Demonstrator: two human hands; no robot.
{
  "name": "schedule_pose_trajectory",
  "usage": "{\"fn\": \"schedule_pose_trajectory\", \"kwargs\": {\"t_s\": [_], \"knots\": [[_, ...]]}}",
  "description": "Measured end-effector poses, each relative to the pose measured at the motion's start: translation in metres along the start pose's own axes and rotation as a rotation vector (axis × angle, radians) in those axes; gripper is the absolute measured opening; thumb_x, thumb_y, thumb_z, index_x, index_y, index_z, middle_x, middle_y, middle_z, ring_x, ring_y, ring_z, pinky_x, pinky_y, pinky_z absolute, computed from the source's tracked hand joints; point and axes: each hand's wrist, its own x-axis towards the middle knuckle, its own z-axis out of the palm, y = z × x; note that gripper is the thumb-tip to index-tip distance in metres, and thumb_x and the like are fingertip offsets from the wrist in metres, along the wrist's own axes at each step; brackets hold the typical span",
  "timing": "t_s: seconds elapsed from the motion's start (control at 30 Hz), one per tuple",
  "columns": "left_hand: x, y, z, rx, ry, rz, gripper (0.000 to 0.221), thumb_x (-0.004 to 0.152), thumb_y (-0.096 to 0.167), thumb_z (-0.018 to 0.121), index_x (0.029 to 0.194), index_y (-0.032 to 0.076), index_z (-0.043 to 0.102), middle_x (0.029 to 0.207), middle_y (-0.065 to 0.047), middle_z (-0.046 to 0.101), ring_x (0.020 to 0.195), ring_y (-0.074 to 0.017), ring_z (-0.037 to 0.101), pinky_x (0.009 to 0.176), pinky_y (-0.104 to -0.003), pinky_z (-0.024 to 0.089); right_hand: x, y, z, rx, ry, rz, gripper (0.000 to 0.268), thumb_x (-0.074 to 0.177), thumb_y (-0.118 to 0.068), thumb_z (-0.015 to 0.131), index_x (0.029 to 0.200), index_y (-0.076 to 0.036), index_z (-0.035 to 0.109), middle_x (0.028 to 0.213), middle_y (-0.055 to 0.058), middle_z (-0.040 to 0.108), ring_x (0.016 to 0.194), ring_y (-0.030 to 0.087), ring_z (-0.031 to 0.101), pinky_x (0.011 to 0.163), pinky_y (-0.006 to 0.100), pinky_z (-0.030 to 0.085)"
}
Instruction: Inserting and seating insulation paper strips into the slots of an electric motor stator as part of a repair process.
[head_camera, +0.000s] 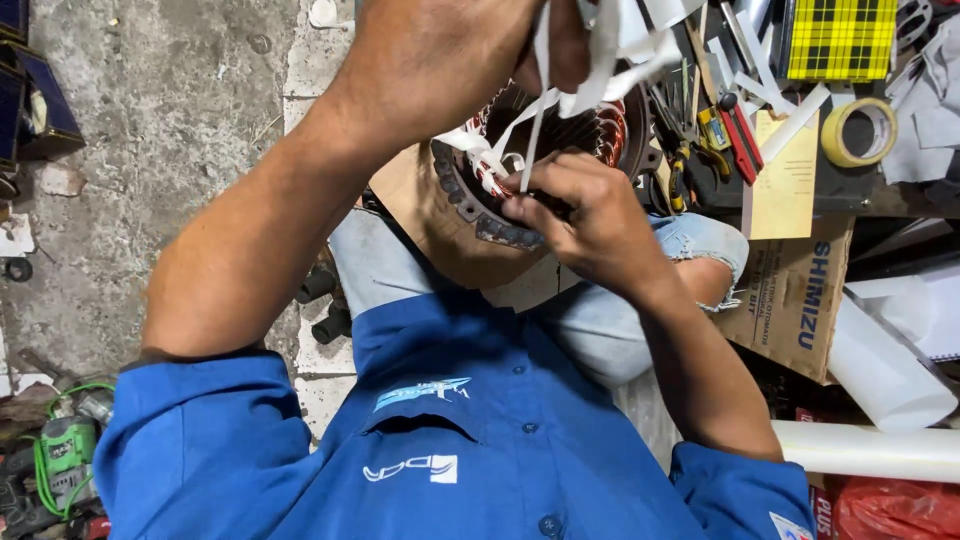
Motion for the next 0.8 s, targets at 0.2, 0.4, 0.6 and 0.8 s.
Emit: {"fn": "schedule_pose_trajectory", "kwargs": {"t_s": [0.2,0.4,0.6,0.8], "knots": [[-0.014,0.003,-0.002,0.171,-0.145,-0.007,0.033,0.086,-0.003,0.075,0.118,-0.004,0.069,0.102,-0.019,0.077,0.078,-0.0239,0.076,0.058,-0.031,0.062,-0.006,-0.002,0.006,0.012,0.122,0.033,0.011,0.092,-0.002,0.076,0.083,0.002,0.074,0.073,0.006,0.062,0.057,0.016,0.043,0.053,0.033,0.035],[-0.055,-0.022,0.044,0.316,-0.763,-0.432,0.01,0.088,0.016,0.078,0.085,0.007,0.078,0.088,-0.009,0.074,0.089,-0.0229,0.064,0.098,-0.046,0.052,-0.026,0.001,0.016,0.058,0.118,0.054,0.004,0.093,-0.007,0.076,0.093,-0.003,0.078,0.056,0.002,0.058,0.05,0.013,0.037,0.069,0.031,0.044],[-0.06,-0.035,0.05,0.19,-0.591,-0.414,0.01,0.077,0.015,0.087,0.079,0.007,0.081,0.079,-0.007,0.078,0.071,-0.0206,0.069,0.094,-0.046,0.054,-0.031,0.008,0.014,0.109,0.143,0.054,0.02,0.091,-0.009,0.077,0.076,-0.001,0.066,0.064,0.003,0.053,0.062,0.016,0.036,0.068,0.032,0.036],[-0.069,-0.045,0.053,0.206,-0.519,-0.293,0.007,0.073,0.011,0.086,0.078,0.01,0.082,0.079,-0.005,0.075,0.082,-0.0238,0.065,0.091,-0.049,0.044,-0.028,0.006,0.015,0.163,0.144,0.061,0.012,0.091,-0.011,0.076,0.085,-0.001,0.074,0.07,0.004,0.062,0.063,0.014,0.043,0.062,0.029,0.037]]}}
